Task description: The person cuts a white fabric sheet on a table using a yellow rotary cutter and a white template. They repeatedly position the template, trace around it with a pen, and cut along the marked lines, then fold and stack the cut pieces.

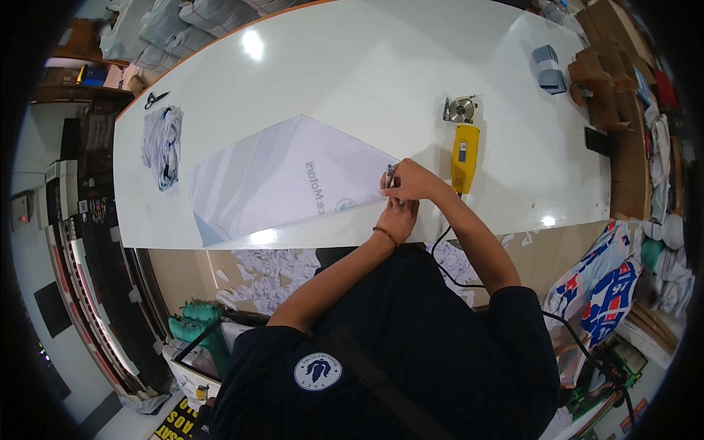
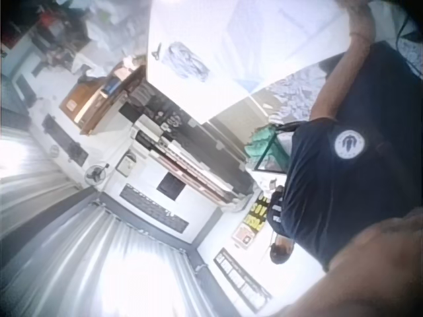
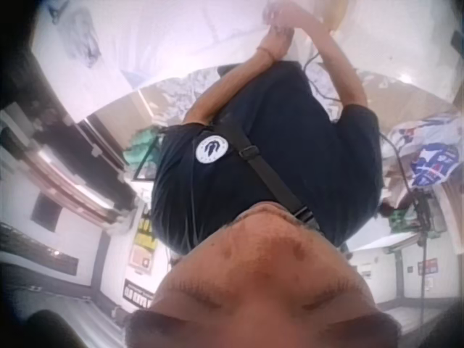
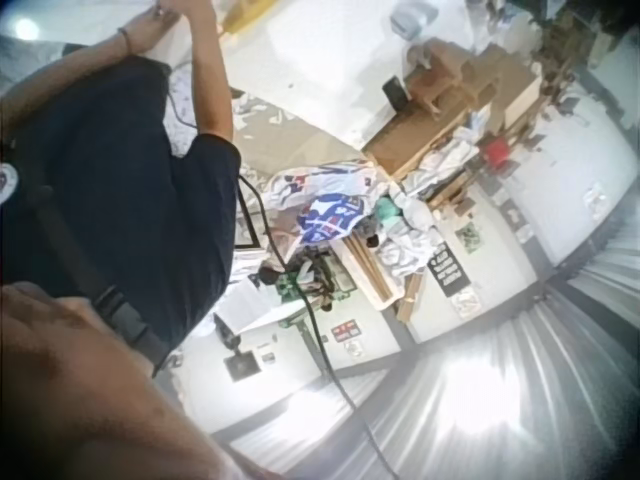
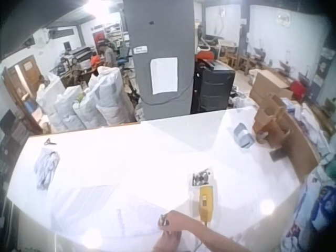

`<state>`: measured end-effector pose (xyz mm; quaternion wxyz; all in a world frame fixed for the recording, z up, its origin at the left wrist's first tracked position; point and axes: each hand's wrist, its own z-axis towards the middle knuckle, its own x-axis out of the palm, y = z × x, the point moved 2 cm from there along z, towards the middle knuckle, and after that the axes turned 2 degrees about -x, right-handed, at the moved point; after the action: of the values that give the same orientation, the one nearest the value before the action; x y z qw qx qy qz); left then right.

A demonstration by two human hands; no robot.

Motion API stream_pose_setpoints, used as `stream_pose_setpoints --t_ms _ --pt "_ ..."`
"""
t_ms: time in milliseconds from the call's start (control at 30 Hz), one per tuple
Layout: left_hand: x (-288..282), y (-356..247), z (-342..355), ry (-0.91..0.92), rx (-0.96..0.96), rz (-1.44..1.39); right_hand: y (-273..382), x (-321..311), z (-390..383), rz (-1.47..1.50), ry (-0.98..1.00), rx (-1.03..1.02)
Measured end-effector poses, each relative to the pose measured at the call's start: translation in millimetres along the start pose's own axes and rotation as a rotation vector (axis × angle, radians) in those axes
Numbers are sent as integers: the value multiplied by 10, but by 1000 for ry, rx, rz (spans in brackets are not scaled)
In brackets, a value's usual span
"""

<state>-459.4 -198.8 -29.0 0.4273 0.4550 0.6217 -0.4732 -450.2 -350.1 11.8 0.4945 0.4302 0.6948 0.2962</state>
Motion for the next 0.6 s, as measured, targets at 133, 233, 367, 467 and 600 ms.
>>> stream_pose_setpoints --t_ms 133,233,367,467,600 --pt "35 1 5 23 3 -9 94 12 -30 -13 -16 -28" --pt "94 8 -6 5 21 -16 54 66 -24 -65 -38 -52" --pt "83 16 -17 -46 46 12 86 90 1 -166 -35 -53" --pt "63 30 -15 -95 44 20 138 40 1 -200 -89 -29" --pt "28 25 5 -51 10 -11 85 -75 -5 -131 -248 58"
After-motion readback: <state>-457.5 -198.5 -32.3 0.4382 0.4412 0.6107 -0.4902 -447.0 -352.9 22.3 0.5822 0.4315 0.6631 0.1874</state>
